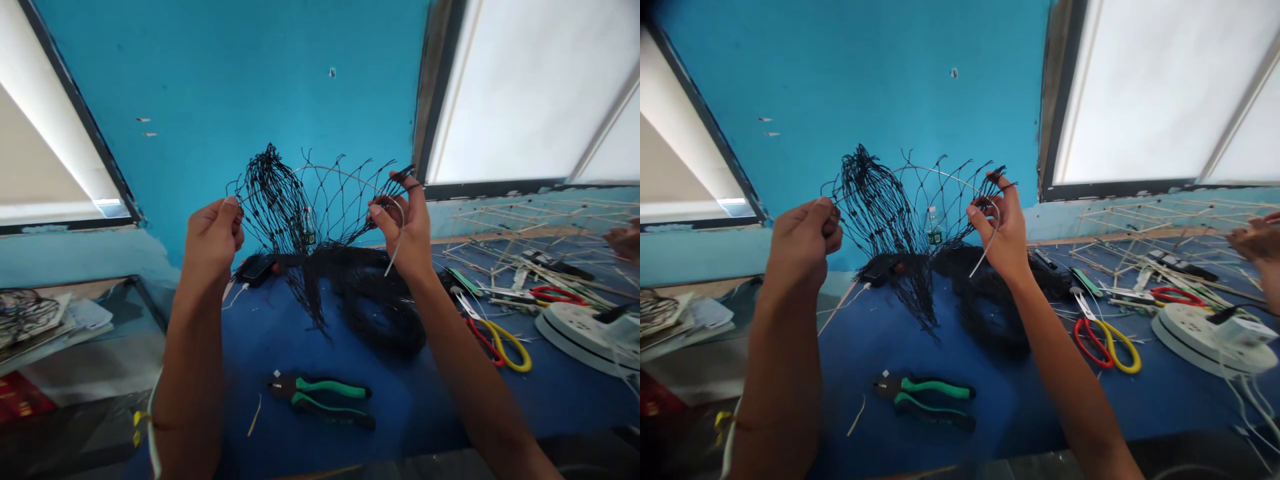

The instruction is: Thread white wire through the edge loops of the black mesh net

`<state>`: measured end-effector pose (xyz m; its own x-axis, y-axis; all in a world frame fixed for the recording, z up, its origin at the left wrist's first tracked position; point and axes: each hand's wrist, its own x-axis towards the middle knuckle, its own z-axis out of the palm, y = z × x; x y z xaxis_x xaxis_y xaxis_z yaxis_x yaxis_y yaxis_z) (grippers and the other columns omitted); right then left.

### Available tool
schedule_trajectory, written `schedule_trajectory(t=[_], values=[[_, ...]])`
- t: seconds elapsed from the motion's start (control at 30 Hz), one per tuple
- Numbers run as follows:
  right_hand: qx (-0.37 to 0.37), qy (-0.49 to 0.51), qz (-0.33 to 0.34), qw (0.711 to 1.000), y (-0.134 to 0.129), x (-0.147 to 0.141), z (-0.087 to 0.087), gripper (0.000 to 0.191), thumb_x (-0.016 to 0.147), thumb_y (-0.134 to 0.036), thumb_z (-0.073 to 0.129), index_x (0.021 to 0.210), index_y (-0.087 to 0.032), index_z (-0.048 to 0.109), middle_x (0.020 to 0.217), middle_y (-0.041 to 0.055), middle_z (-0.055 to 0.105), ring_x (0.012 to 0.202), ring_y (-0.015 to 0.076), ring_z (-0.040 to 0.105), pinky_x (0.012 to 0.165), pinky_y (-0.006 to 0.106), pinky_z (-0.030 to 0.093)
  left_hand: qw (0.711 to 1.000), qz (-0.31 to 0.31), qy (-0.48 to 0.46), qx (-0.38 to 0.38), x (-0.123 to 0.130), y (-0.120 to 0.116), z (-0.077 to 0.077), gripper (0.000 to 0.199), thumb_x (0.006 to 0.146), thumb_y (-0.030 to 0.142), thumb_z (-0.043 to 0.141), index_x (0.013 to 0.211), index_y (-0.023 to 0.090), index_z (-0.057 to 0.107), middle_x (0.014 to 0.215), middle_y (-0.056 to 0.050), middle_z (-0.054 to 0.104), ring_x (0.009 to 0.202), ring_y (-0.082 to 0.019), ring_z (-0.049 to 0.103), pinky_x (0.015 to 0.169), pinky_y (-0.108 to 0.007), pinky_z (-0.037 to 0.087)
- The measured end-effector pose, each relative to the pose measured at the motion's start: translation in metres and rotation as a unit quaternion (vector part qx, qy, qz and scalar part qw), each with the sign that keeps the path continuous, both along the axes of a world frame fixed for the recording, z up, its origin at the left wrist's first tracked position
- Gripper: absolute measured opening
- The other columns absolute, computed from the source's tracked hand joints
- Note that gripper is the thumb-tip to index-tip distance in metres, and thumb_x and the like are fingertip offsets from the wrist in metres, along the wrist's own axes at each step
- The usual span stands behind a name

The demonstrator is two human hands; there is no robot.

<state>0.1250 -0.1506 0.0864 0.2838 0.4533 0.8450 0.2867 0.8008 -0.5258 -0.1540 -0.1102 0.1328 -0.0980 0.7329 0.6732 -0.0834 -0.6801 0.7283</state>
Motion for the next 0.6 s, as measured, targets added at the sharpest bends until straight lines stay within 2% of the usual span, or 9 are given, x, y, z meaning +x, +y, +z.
schedule_trajectory(t=[0.1, 0.17, 0.23, 0.33, 0.43, 0.5, 0.53, 0.6], values=[[0.047, -0.004, -0.115, 0.992, 0.002, -0.003, -0.003, 0.062, 0.085, -0.044, 0.076, 0.139, -0.031, 0.047, 0.125, 0.0094, 0.060, 0.093, 0.0189, 0.063, 0.075, 0.035, 0.056, 0.999, 0.011, -0.035, 0.006, 0.002, 0.002, 0.000, 0.040, 0.087, 0.034, 0.069, 0.055, 0.019, 0.050, 0.050, 0.006, 0.031, 0.038, -0.005, 0.023, 0.035, -0.024, 0.011], [0.072, 0.000, -0.175, 0.982, 0.000, -0.005, -0.004, 0.053, 0.087, -0.043, 0.073, 0.134, -0.029, 0.051, 0.119, 0.0082, 0.060, 0.090, 0.0182, 0.062, 0.076, 0.035, 0.055, 0.998, 0.022, -0.065, 0.014, 0.002, 0.003, 0.001, 0.040, 0.089, 0.030, 0.067, 0.055, 0.019, 0.049, 0.050, 0.006, 0.031, 0.038, -0.005, 0.022, 0.035, -0.024, 0.011], [0.093, 0.005, -0.198, 0.976, -0.001, -0.008, -0.005, 0.041, 0.093, -0.041, 0.066, 0.130, -0.028, 0.053, 0.104, 0.0056, 0.063, 0.085, 0.0174, 0.062, 0.076, 0.035, 0.054, 0.996, 0.030, -0.085, 0.008, 0.000, 0.002, 0.003, 0.040, 0.091, 0.027, 0.065, 0.055, 0.019, 0.048, 0.051, 0.006, 0.030, 0.039, -0.005, 0.020, 0.036, -0.024, 0.011], [0.108, -0.008, -0.174, 0.979, -0.002, -0.010, -0.006, 0.030, 0.097, -0.036, 0.061, 0.125, -0.027, 0.058, 0.100, 0.0047, 0.064, 0.088, 0.0173, 0.064, 0.078, 0.034, 0.054, 0.997, -0.003, -0.076, -0.009, -0.002, 0.000, 0.004, 0.040, 0.091, 0.028, 0.066, 0.057, 0.019, 0.048, 0.054, 0.005, 0.031, 0.042, -0.005, 0.021, 0.037, -0.024, 0.012], [0.060, -0.041, -0.052, 0.996, -0.001, -0.008, -0.005, 0.026, 0.098, -0.034, 0.059, 0.123, -0.027, 0.060, 0.106, 0.0049, 0.067, 0.090, 0.0169, 0.067, 0.078, 0.033, 0.055, 0.997, -0.047, -0.057, -0.004, -0.002, -0.001, 0.004, 0.038, 0.089, 0.032, 0.069, 0.060, 0.019, 0.049, 0.058, 0.005, 0.032, 0.044, -0.005, 0.022, 0.037, -0.024, 0.012], [0.028, -0.059, 0.005, 0.998, 0.001, -0.004, -0.004, 0.027, 0.099, -0.032, 0.055, 0.126, -0.027, 0.061, 0.115, 0.0060, 0.069, 0.095, 0.0177, 0.069, 0.077, 0.034, 0.056, 0.998, -0.039, -0.049, 0.008, -0.002, 0.001, 0.002, 0.037, 0.088, 0.035, 0.070, 0.061, 0.019, 0.050, 0.058, 0.005, 0.031, 0.044, -0.005, 0.022, 0.037, -0.024, 0.013], [0.023, -0.076, -0.003, 0.997, 0.001, -0.001, -0.003, 0.028, 0.100, -0.032, 0.054, 0.126, -0.027, 0.063, 0.118, 0.0063, 0.070, 0.098, 0.0185, 0.069, 0.080, 0.035, 0.055, 0.998, -0.031, -0.047, 0.012, -0.002, 0.002, 0.001, 0.037, 0.088, 0.036, 0.070, 0.061, 0.019, 0.051, 0.057, 0.005, 0.031, 0.044, -0.005, 0.022, 0.037, -0.023, 0.013], [0.041, -0.128, -0.085, 0.987, 0.000, 0.007, -0.002, 0.026, 0.101, -0.032, 0.053, 0.121, -0.026, 0.069, 0.112, 0.0056, 0.072, 0.101, 0.0200, 0.067, 0.089, 0.039, 0.052, 0.999, -0.020, -0.041, 0.012, -0.002, 0.005, 0.000, 0.036, 0.087, 0.037, 0.070, 0.061, 0.019, 0.052, 0.056, 0.005, 0.030, 0.043, -0.005, 0.022, 0.037, -0.023, 0.014]])
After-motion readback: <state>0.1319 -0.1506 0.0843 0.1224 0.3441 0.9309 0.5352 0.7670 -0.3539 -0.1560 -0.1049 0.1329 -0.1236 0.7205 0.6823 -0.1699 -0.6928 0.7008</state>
